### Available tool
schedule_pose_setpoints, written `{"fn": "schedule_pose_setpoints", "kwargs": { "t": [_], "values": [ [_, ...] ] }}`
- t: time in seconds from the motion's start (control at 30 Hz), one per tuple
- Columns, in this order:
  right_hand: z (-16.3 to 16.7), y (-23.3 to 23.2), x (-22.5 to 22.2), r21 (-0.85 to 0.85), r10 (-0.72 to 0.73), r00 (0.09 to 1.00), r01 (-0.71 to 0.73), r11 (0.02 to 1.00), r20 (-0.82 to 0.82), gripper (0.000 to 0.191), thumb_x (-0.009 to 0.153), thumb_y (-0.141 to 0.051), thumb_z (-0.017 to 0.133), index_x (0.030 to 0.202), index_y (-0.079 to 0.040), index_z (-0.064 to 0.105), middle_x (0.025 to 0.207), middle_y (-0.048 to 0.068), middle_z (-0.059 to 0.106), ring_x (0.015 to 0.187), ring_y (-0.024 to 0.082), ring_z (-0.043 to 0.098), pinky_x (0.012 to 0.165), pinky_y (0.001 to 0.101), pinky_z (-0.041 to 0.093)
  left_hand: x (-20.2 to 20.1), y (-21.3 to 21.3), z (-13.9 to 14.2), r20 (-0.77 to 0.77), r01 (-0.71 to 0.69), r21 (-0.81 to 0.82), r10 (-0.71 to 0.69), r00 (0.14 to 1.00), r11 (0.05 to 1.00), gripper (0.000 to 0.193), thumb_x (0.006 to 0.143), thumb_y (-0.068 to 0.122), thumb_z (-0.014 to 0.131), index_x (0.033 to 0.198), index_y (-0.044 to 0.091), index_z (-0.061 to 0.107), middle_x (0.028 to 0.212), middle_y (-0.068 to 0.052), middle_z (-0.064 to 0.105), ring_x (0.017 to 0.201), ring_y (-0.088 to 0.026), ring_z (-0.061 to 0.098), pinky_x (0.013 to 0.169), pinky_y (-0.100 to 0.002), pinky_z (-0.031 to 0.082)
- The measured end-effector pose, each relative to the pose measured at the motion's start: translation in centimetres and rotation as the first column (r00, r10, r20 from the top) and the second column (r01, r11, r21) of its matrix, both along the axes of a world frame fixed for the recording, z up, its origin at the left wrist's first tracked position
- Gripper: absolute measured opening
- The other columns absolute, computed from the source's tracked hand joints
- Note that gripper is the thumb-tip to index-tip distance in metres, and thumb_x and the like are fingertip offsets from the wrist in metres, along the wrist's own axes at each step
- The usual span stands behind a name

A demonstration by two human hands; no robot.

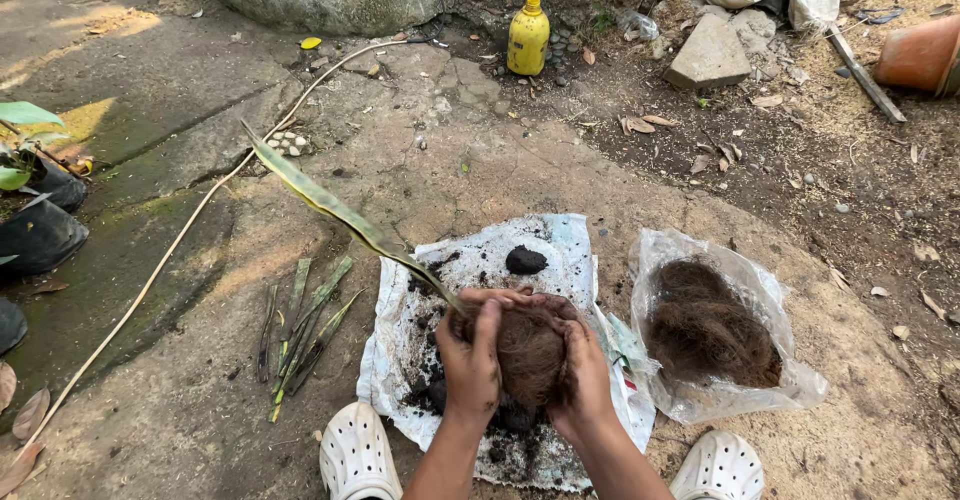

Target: The person wraps plant roots with fibrous material and dark soil, shaping the material around the base of each plant. They handle multiple plants one at a time, compressing the material to form a compact root ball.

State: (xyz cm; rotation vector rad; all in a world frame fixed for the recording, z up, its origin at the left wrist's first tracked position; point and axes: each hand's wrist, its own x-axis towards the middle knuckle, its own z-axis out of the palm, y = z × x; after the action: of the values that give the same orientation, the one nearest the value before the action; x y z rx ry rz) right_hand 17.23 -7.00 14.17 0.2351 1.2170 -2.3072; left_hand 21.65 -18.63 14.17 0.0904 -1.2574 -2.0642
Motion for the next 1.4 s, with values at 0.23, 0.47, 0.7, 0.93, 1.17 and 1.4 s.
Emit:
{"fn": "schedule_pose_setpoints", "kwargs": {
  "t": [0.23,0.47,0.7,0.93,1.17,1.4],
  "values": [
    [3.2,0.9,0.3,0.373,0.277,0.546,0.072,0.925,-0.791,0.061,0.108,-0.048,0.034,0.146,-0.002,0.047,0.144,0.024,0.056,0.135,0.035,0.055,0.113,0.0484,0.05,0.6,-0.2,2.9,0.17,-0.123,0.545,0.035,0.985,0.829,0.019,0.101,0.022,0.052,0.097,0.005,0.059,0.095,-0.012,0.07,0.087,-0.023,0.073,0.079,-0.041,0.064],
    [3.0,0.6,1.2,0.362,0.369,0.06,0.388,0.848,-0.928,0.059,0.095,-0.048,0.065,0.136,-0.006,0.057,0.132,0.023,0.061,0.126,0.037,0.063,0.107,0.0464,0.055,0.5,0.7,4.0,0.327,-0.207,0.632,-0.015,0.945,0.746,0.023,0.101,0.029,0.053,0.104,0.006,0.058,0.1,-0.011,0.067,0.085,-0.024,0.072,0.072,-0.039,0.066],
    [1.6,0.4,1.4,0.301,0.142,0.506,0.247,0.921,-0.851,0.054,0.099,-0.042,0.067,0.131,0.001,0.059,0.122,0.023,0.069,0.114,0.035,0.067,0.102,0.0465,0.055,0.4,1.3,2.4,0.05,0.057,0.395,-0.083,0.995,0.917,0.028,0.095,0.021,0.061,0.117,0.004,0.064,0.125,-0.013,0.07,0.119,-0.02,0.07,0.099,-0.033,0.063],
    [6.9,1.7,-0.2,0.335,0.369,0.712,-0.196,0.922,-0.598,0.061,0.094,-0.052,0.053,0.131,-0.004,0.062,0.129,0.011,0.068,0.12,0.027,0.067,0.098,0.0416,0.059,0.7,-0.5,1.3,-0.024,0.19,0.635,-0.227,0.974,0.749,0.024,0.097,0.03,0.048,0.104,0.009,0.057,0.115,-0.017,0.068,0.11,-0.033,0.068,0.089,-0.052,0.061],
    [8.9,4.0,-1.8,0.83,0.675,0.594,-0.021,0.557,-0.438,0.032,0.094,-0.032,0.07,0.114,-0.007,0.075,0.101,0.008,0.075,0.085,0.022,0.071,0.072,0.0401,0.056,0.6,-0.6,0.9,-0.138,0.382,0.678,-0.402,0.905,0.628,0.019,0.094,0.026,0.05,0.104,0.01,0.057,0.117,-0.016,0.067,0.117,-0.036,0.068,0.096,-0.053,0.06],
    [7.8,5.0,-3.7,0.686,0.481,0.688,0.034,0.727,-0.544,0.02,0.098,-0.02,0.065,0.101,-0.002,0.073,0.086,0.009,0.074,0.083,0.017,0.068,0.079,0.0319,0.055,0.4,-0.6,0.5,-0.062,0.411,0.645,-0.492,0.868,0.644,0.022,0.095,0.024,0.052,0.109,0.009,0.059,0.122,-0.022,0.069,0.108,-0.035,0.07,0.09,-0.05,0.061]
  ]
}}
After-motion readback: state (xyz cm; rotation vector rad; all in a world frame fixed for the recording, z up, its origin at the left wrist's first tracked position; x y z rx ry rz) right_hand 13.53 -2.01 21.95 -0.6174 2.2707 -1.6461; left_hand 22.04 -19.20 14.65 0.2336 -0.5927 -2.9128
